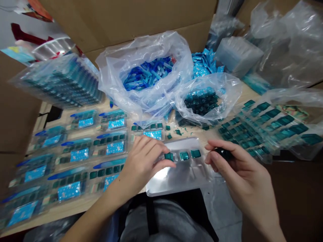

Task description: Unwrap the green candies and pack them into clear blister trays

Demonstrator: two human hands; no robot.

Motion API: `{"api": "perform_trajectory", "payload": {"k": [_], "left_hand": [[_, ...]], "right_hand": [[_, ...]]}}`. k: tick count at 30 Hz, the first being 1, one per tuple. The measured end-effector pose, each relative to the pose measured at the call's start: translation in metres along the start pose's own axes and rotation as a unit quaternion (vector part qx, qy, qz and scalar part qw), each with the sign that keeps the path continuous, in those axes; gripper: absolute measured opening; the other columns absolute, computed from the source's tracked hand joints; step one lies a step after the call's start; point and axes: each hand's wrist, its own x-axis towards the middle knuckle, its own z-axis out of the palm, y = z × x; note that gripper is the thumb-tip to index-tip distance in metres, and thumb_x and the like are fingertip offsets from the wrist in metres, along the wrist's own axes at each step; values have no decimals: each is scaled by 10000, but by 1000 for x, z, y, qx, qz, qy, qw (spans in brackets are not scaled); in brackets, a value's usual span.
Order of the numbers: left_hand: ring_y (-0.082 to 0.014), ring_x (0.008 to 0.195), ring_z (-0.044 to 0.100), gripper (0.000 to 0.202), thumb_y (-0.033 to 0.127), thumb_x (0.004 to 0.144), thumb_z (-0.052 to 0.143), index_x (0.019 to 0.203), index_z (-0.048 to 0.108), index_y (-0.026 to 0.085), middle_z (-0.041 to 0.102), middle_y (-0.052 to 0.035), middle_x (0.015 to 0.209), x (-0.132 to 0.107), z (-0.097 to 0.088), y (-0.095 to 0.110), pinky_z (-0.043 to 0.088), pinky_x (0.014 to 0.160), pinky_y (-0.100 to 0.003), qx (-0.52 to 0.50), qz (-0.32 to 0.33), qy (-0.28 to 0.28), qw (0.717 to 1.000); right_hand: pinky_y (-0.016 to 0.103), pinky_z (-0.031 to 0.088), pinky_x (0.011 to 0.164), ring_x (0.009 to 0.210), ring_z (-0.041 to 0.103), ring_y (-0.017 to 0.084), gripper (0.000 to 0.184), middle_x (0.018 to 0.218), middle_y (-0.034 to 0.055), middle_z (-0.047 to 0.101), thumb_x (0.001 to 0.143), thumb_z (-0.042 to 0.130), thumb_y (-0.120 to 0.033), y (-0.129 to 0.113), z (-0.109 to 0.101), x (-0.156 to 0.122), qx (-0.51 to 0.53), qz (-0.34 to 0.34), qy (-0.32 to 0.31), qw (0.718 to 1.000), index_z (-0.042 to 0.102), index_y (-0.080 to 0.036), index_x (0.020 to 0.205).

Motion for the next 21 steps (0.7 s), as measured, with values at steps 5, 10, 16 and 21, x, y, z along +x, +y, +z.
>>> {"api": "perform_trajectory", "payload": {"k": [5,10,16,21], "left_hand": [[-187,778,586,296,447,952,535,868,599,170,712,-30,827,2,2,10,406,716,-313,48,29,-28,998],[-185,793,605,237,321,1011,471,952,615,141,727,-41,870,-2,3,16,434,766,-335,64,43,-39,996],[-197,690,617,316,272,1042,374,883,613,140,702,-32,768,-5,20,21,455,693,-345,114,40,1,993],[-210,872,686,360,479,1004,408,1135,606,208,727,-58,992,-15,31,13,541,751,-304,24,11,65,998]], "right_hand": [[126,575,623,697,721,74,368,1008,-6,765,885,587,-181,6,-6,2,49,4,-62,997,652,-299,1228],[179,612,712,767,755,97,328,1067,-14,745,904,586,-137,5,-4,6,118,-12,-74,990,607,-310,1182],[122,581,642,680,746,83,169,946,-12,778,865,697,-185,9,1,4,165,-1,-64,984,711,-291,996],[183,581,718,786,749,130,230,973,19,772,768,805,-374,21,15,3,262,54,-56,962,745,-283,971]]}}
